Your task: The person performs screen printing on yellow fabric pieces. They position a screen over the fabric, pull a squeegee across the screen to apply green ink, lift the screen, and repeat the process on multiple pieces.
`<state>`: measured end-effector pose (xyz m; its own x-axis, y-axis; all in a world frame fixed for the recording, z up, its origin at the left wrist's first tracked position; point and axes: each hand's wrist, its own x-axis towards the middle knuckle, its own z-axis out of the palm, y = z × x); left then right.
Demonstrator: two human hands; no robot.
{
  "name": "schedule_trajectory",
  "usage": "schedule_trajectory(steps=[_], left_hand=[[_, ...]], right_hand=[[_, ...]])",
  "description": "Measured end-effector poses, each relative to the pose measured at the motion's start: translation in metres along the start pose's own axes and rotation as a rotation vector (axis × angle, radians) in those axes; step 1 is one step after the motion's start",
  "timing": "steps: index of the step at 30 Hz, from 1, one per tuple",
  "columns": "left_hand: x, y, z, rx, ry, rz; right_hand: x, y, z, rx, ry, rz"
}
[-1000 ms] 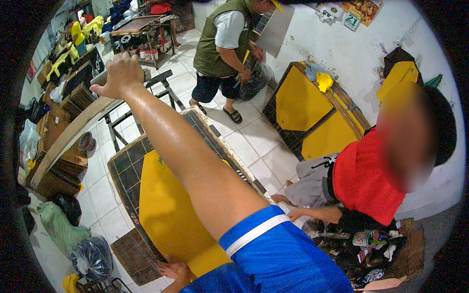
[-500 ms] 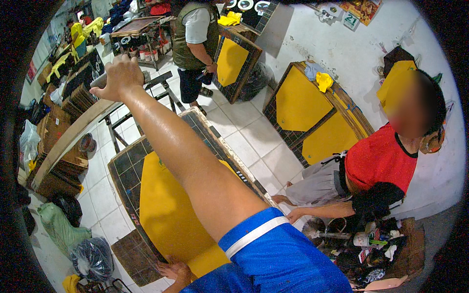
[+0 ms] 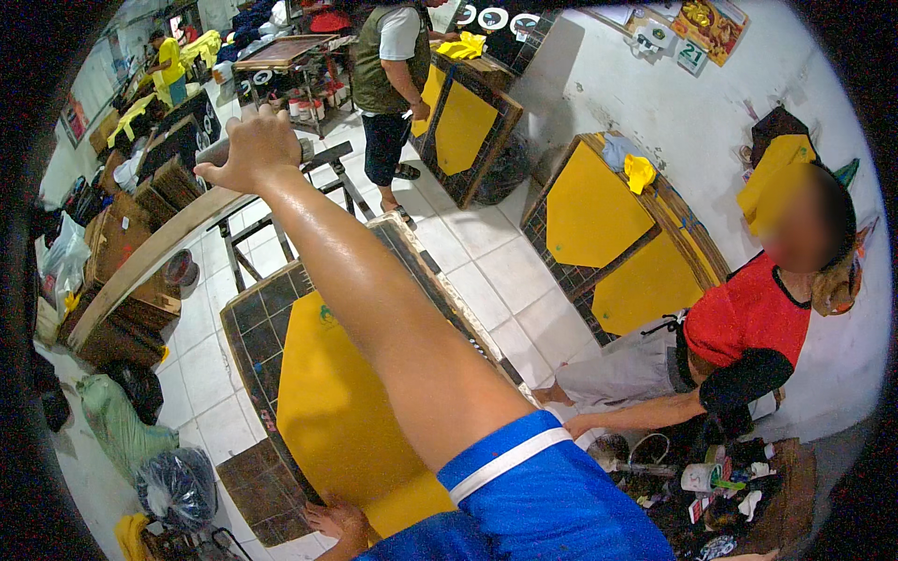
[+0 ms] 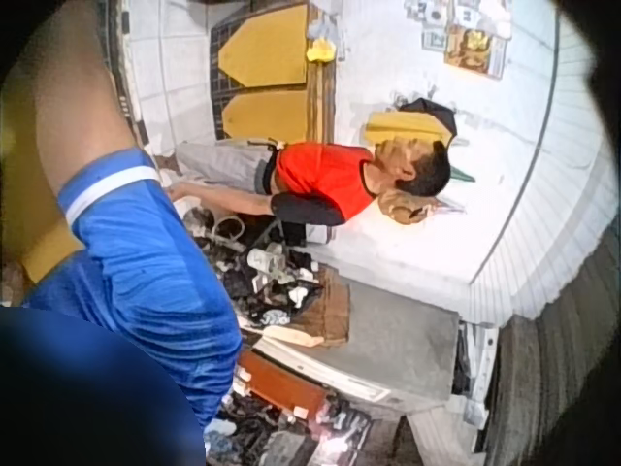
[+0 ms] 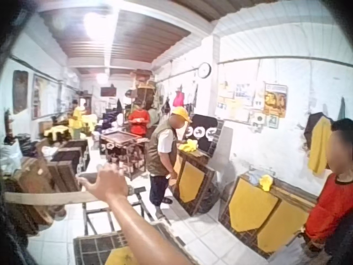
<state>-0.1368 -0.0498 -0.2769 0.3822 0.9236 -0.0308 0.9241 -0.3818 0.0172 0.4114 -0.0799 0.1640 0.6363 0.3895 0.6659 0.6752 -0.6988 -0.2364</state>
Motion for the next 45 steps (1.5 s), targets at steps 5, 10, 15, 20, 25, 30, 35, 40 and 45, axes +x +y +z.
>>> schedule_trajectory(steps=[5, 10, 15, 20, 25, 30, 35, 40, 45], left_hand=[[0.0, -0.004, 0.005, 0.017, -0.03, 0.03], [0.002, -0.006, 0.015, -0.115, 0.075, 0.031], [-0.008, -0.001, -0.008, -0.234, -0.106, -0.031], [-0.004, 0.009, -0.027, -0.196, -0.057, -0.047], [-0.005, 0.001, -0.02, -0.301, 0.011, 0.011], [0.008, -0.025, -0.043, -0.452, -0.193, 0.041], [0.012, -0.023, -0.07, -0.542, -0.294, -0.018], [0.009, -0.019, -0.077, -0.54, -0.335, -0.005], [0.015, -0.035, -0.073, -0.478, -0.351, -0.006]], right_hand=[[0.003, 0.0, 0.0, -0.016, 0.025, -0.011], [0.012, 0.006, 0.015, -0.062, 0.068, -0.027], [0.021, 0.004, 0.016, -0.202, -0.054, 0.001], [0.017, -0.008, -0.004, -0.033, -0.001, 0.008], [0.006, -0.023, -0.013, -0.019, -0.009, 0.011], [0.003, -0.025, -0.017, 0.022, -0.089, 0.065], [-0.001, -0.026, -0.016, -0.009, -0.061, 0.059], [-0.002, -0.022, -0.018, 0.003, -0.101, 0.044], [0.005, -0.016, -0.021, 0.021, -0.087, 0.036]])
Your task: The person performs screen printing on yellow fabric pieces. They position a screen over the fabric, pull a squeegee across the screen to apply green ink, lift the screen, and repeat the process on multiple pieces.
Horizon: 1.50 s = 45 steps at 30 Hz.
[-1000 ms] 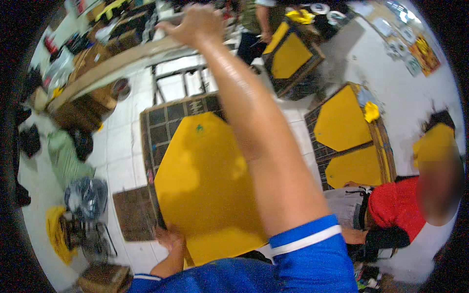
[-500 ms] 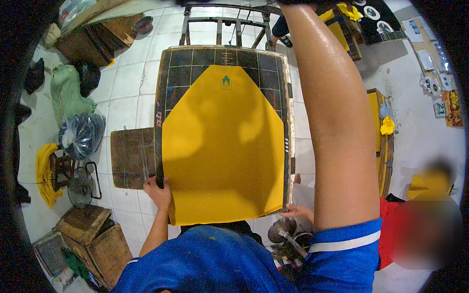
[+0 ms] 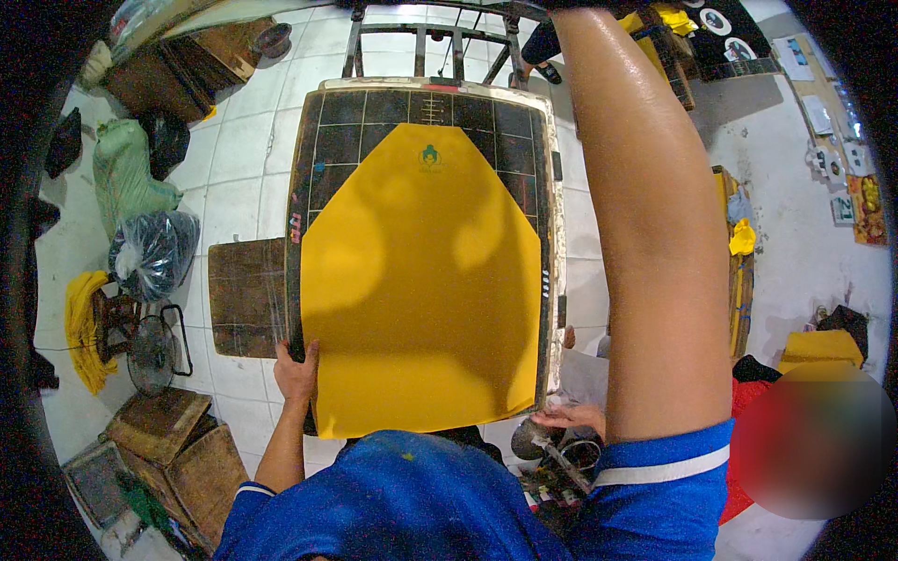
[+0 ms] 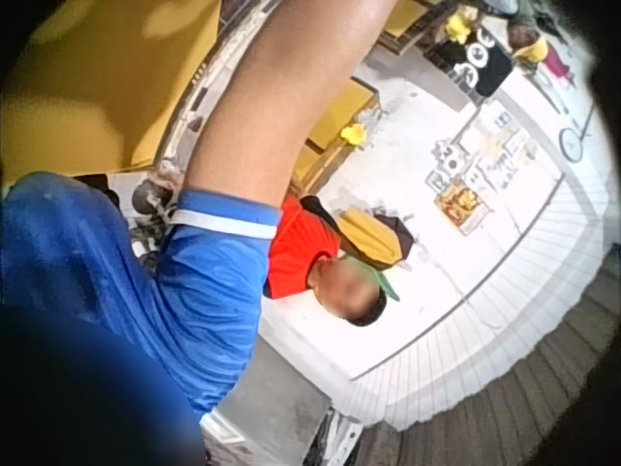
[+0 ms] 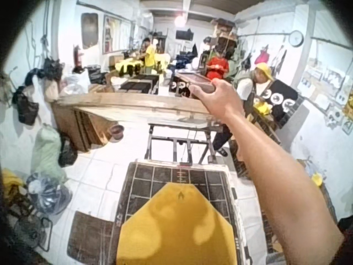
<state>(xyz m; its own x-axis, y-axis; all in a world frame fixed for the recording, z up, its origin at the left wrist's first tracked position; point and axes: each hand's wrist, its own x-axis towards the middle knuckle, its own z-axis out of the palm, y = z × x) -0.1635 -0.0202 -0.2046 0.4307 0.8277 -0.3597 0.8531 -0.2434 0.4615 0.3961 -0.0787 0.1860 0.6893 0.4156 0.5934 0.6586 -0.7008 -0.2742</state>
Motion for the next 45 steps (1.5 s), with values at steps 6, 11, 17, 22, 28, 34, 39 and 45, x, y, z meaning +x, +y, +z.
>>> schedule_trajectory(steps=[6, 11, 17, 22, 28, 34, 39, 45], left_hand=[[0.007, -0.008, 0.006, 0.027, 0.044, 0.083], [0.002, -0.007, 0.007, 0.068, 0.031, 0.095], [-0.004, -0.007, 0.012, -0.025, 0.059, 0.127], [0.001, -0.01, 0.012, 0.019, 0.046, 0.13], [0.002, -0.008, 0.011, -0.049, 0.004, 0.096], [0.007, -0.005, 0.008, -0.012, -0.02, 0.109], [0.007, 0.001, 0.005, 0.021, 0.002, 0.143], [0.012, 0.001, 0.0, 0.057, -0.064, 0.111]], right_hand=[[0.009, 0.004, 0.008, -0.029, 0.044, -0.038], [0.016, 0.005, 0.013, -0.04, 0.049, -0.02], [0.015, 0.003, 0.007, -0.018, 0.005, -0.004], [0.016, 0.002, 0.008, -0.017, -0.006, 0.017], [0.019, -0.001, 0.005, -0.008, 0.0, 0.017], [0.018, -0.004, -0.001, 0.003, 0.018, 0.021], [0.023, -0.004, 0.0, 0.007, 0.036, -0.002], [0.028, -0.012, -0.01, 0.016, -0.026, -0.004]])
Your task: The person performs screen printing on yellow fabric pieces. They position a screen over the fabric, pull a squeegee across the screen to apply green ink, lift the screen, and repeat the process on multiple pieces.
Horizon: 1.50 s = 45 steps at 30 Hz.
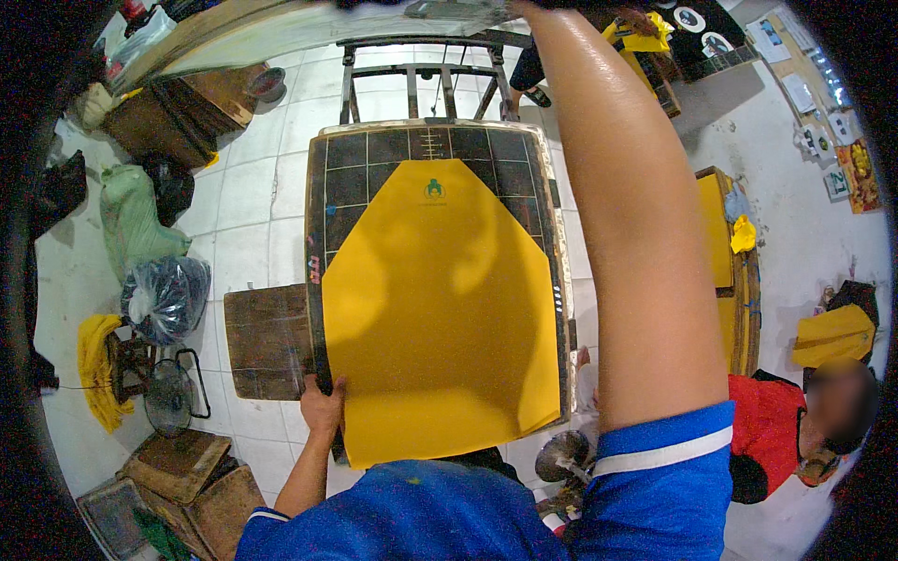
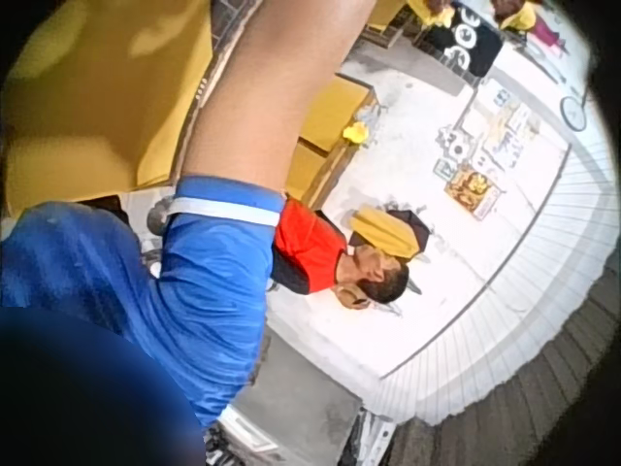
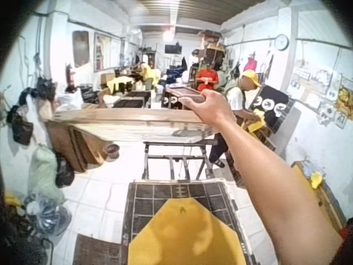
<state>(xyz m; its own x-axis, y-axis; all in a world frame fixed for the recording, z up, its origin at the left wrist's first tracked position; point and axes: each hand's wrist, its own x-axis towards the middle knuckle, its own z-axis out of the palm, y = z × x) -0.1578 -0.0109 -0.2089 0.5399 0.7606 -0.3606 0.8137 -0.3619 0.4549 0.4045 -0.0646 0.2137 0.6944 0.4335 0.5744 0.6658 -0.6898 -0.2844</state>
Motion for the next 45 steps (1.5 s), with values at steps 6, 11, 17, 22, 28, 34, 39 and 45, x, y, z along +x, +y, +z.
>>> schedule_trajectory(steps=[6, 11, 17, 22, 28, 34, 39, 45], left_hand=[[0.02, -0.008, -0.002, 0.154, 0.012, 0.118], [0.049, 0.003, -0.028, 0.445, -0.158, 0.199], [0.131, 0.096, -0.092, -0.367, 0.211, 0.39], [0.195, 0.208, -0.187, -0.867, 0.223, 0.543], [0.203, 0.254, -0.197, -1.568, -0.067, 0.343], [0.212, 0.173, -0.095, -1.623, -0.037, -0.19], [0.227, 0.14, -0.045, -1.389, 0.019, -0.406], [0.236, 0.122, -0.03, -1.354, -0.032, -0.401]], right_hand=[[-0.003, 0.007, 0.011, 0.032, 0.074, -0.013], [-0.006, 0.029, 0.035, -0.137, 0.121, -0.042], [-0.024, 0.031, 0.041, -0.123, 0.2, -0.116], [-0.064, 0.035, 0.052, -0.078, 0.275, -0.179], [-0.178, 0.048, 0.089, -0.01, 0.275, -0.172], [-0.308, 0.082, 0.121, 0.303, -0.23, -0.081], [-0.34, 0.098, 0.149, 0.207, -0.452, -0.141], [-0.347, 0.098, 0.161, 0.157, -0.52, -0.131]])
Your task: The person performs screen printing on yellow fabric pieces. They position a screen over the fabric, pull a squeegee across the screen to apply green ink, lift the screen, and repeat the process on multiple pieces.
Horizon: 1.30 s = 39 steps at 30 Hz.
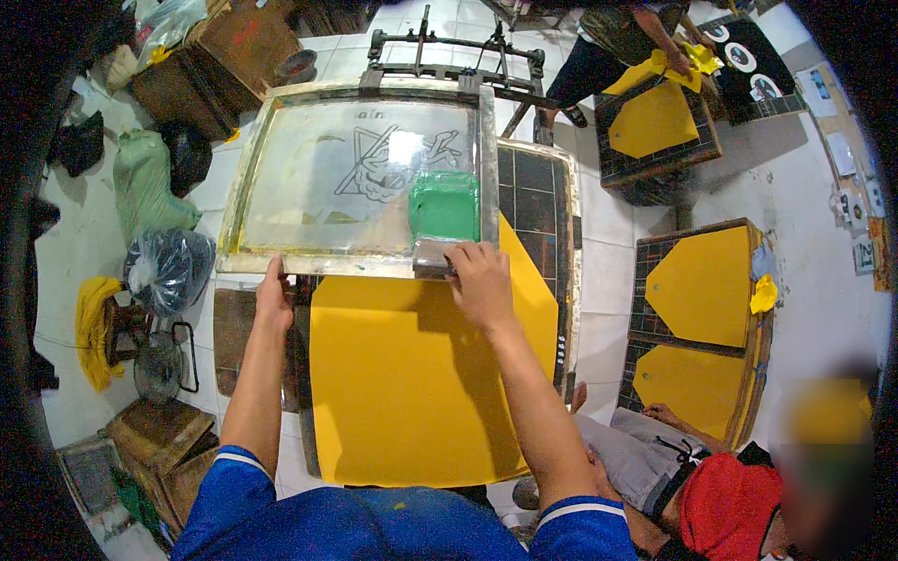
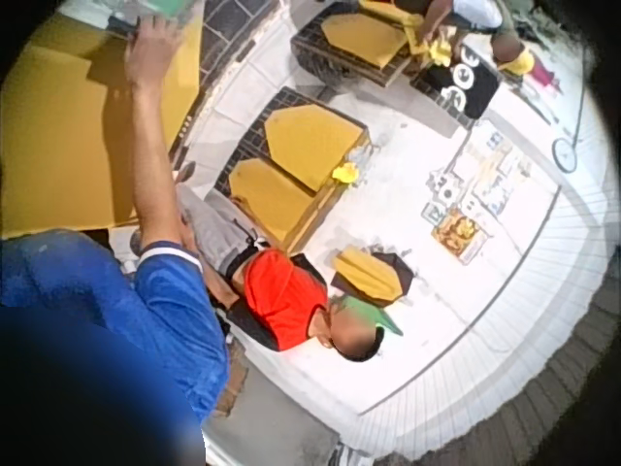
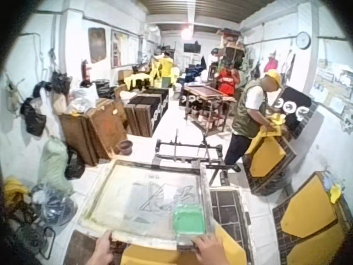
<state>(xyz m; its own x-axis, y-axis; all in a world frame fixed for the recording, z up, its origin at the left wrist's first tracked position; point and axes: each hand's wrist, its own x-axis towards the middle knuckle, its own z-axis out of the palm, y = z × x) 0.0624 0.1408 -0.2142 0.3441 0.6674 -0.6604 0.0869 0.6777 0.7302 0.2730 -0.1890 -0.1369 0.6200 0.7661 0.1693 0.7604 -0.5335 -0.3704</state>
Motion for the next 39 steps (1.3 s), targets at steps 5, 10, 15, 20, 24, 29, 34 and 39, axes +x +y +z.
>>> schedule_trajectory(steps=[5, 10, 15, 20, 24, 29, 34, 39], left_hand=[[0.003, -0.01, 0.002, 0.013, -0.029, 0.052], [0.005, -0.016, 0.001, 0.184, 0.068, -0.014], [0.016, -0.027, 0.005, 0.03, -0.001, -0.016], [0.013, -0.036, 0.012, 0.004, -0.017, 0.096], [0.015, -0.038, 0.016, 0.081, 0.108, 0.101], [0.022, -0.046, 0.015, 0.096, 0.135, 0.167], [0.025, -0.05, 0.014, 0.101, 0.157, 0.165], [0.022, -0.051, 0.018, 0.033, 0.208, 0.208]], right_hand=[[-0.005, 0.002, 0.008, -0.062, -0.032, 0.004], [-0.007, 0.001, 0.012, -0.049, -0.014, 0.017], [-0.008, -0.001, 0.013, -0.05, -0.02, 0.026], [-0.01, 0.0, 0.016, -0.055, -0.032, 0.034], [-0.011, 0.002, 0.019, -0.046, -0.02, 0.033], [-0.012, 0.002, 0.02, -0.037, -0.011, 0.033], [-0.013, 0.0, 0.017, -0.018, -0.009, 0.043], [-0.013, -0.002, 0.015, 0.012, -0.003, 0.049]])
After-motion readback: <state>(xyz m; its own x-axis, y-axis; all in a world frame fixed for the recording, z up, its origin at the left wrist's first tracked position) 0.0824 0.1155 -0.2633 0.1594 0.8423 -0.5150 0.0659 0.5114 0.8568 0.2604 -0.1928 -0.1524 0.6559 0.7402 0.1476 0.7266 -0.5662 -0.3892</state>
